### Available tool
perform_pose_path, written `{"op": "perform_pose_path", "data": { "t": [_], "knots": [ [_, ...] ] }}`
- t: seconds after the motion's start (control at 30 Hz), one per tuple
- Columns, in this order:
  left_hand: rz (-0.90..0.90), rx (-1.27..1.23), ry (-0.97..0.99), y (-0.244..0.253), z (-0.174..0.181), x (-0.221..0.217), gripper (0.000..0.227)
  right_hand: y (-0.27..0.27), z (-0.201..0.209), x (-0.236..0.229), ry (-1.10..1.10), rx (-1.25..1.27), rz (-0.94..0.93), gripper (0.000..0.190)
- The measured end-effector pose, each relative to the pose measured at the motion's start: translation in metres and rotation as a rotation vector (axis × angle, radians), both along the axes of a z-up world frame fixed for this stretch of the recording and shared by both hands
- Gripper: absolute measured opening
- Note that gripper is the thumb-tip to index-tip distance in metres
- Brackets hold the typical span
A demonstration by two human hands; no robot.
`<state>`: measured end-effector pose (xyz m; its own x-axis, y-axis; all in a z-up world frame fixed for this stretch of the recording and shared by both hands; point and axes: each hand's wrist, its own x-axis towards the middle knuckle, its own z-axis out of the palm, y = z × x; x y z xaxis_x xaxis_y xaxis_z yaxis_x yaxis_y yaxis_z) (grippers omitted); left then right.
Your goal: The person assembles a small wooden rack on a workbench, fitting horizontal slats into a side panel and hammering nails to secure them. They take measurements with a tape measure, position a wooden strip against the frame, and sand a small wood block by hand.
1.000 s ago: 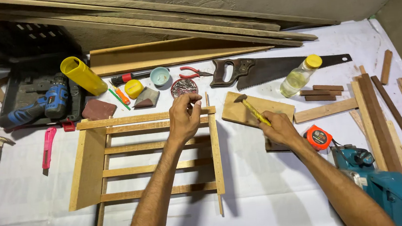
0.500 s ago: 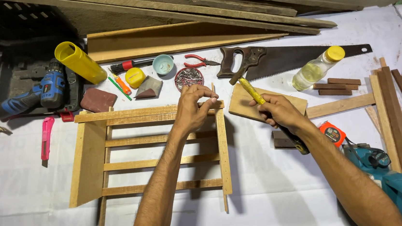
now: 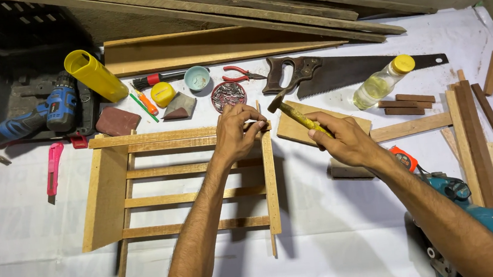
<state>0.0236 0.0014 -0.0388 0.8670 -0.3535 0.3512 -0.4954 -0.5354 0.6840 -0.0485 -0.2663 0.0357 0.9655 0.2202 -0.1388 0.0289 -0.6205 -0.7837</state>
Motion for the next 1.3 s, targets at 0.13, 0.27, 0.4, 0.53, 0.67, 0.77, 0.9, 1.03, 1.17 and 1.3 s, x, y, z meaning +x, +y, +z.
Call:
{"op": "perform_pose_path", "data": {
  "t": [0.13,0.27,0.4,0.53,0.67,0.77,0.9,1.03,1.17,1.3],
  "knots": [
    [-0.023,-0.033,-0.001,0.002,0.001,0.000,0.006,0.002,0.002,-0.002,0.010,-0.030,0.018,0.042],
    [-0.022,-0.012,0.019,0.003,0.000,0.000,0.005,0.004,-0.001,-0.004,0.032,-0.065,0.026,0.044],
    [-0.023,-0.012,0.051,0.003,-0.006,0.001,0.008,0.015,0.017,-0.011,0.004,-0.112,0.076,0.051],
    [-0.011,0.046,0.003,0.002,-0.008,0.003,0.012,0.022,0.022,-0.019,-0.100,-0.069,0.112,0.056],
    [-0.021,0.019,-0.016,0.003,-0.013,0.005,0.011,0.025,0.017,-0.023,-0.209,-0.050,0.135,0.057],
    [-0.022,0.046,-0.001,0.002,-0.014,0.006,0.011,0.024,0.011,-0.022,-0.210,-0.096,0.152,0.058],
    [-0.026,0.045,-0.004,0.002,-0.008,0.003,0.013,0.025,0.013,-0.022,-0.195,-0.076,0.147,0.059],
    [-0.014,0.041,0.031,0.002,-0.004,0.004,0.012,0.026,0.014,-0.022,-0.226,-0.042,0.128,0.059],
    [-0.029,0.079,0.039,0.004,-0.008,0.007,0.015,0.027,0.014,-0.020,-0.191,-0.133,0.148,0.060],
    [-0.075,0.084,-0.013,0.006,0.001,0.006,0.043,0.023,0.008,-0.021,-0.182,-0.135,0.144,0.060]
  ]
}}
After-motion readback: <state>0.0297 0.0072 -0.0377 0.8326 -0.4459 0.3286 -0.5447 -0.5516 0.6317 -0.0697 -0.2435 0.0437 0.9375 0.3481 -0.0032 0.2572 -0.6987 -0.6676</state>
